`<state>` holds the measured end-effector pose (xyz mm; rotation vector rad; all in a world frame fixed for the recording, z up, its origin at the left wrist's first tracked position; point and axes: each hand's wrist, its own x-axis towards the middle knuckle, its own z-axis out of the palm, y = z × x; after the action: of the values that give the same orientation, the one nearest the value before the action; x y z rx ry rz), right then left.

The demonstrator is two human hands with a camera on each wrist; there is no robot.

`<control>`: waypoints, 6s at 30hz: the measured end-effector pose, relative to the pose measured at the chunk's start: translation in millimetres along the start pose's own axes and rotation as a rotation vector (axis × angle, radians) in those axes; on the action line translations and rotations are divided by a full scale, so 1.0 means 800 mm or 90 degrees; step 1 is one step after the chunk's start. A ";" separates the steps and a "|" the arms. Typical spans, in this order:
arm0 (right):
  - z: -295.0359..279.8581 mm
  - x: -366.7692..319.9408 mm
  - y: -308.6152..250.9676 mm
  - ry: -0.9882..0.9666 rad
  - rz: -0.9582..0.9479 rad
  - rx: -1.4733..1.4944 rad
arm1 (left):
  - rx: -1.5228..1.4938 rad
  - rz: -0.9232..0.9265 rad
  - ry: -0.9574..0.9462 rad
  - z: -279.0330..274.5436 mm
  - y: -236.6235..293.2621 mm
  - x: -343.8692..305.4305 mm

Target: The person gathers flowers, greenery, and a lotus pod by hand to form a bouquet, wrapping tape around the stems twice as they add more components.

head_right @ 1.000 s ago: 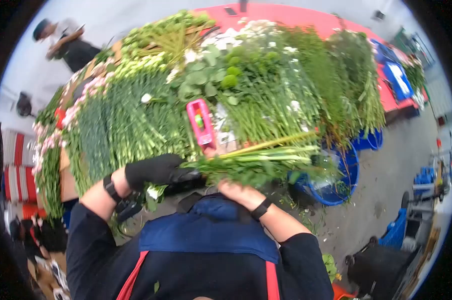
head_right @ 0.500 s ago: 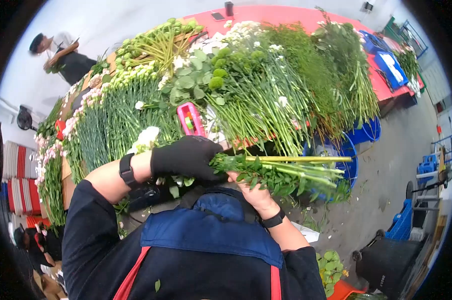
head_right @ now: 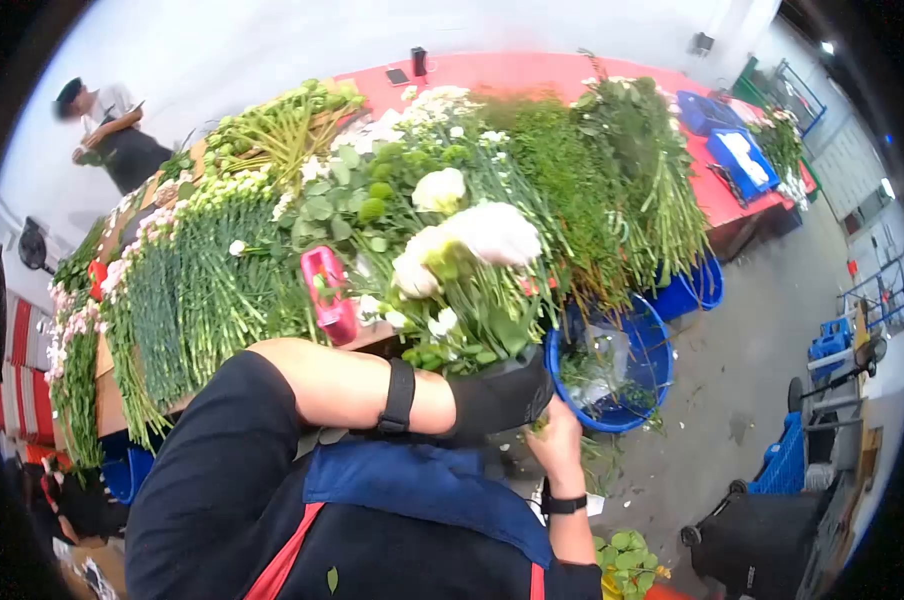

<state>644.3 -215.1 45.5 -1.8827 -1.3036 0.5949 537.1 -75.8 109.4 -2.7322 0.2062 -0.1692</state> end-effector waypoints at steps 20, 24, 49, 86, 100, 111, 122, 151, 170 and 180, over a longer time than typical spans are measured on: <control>0.008 -0.001 0.197 0.325 0.010 -0.053 | -0.362 -0.027 0.114 0.082 -0.073 -0.091; -0.028 0.009 0.171 0.327 0.115 -0.012 | -0.423 -0.253 0.087 0.070 -0.106 -0.140; -0.541 0.670 0.321 0.456 0.173 0.176 | -0.500 -0.844 -0.064 0.227 -0.125 -0.068; -0.366 0.814 0.270 0.283 0.031 0.116 | -0.420 -0.979 -0.111 0.206 -0.123 -0.012; -0.319 0.429 0.170 0.236 0.072 0.442 | -0.482 -0.864 0.033 0.235 -0.116 -0.081; -0.259 0.249 0.214 0.367 -0.017 0.651 | -0.570 -0.831 0.190 0.217 -0.088 -0.119; -0.254 0.203 0.199 0.363 -0.045 0.628 | -0.582 -0.836 0.175 0.187 -0.059 -0.123; -0.270 0.232 0.193 0.326 -0.074 0.629 | -0.613 -0.882 0.207 0.202 -0.023 -0.132; -0.233 0.247 0.172 0.299 -0.166 0.528 | -0.722 -0.825 0.204 0.222 -0.027 -0.130; -0.226 0.252 0.155 0.328 -0.096 0.645 | -0.594 -0.773 0.140 0.185 -0.049 -0.119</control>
<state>922.3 -110.2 64.7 -0.9787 -0.5922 0.4982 470.1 31.2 -19.3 -3.2374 -1.7375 -0.8610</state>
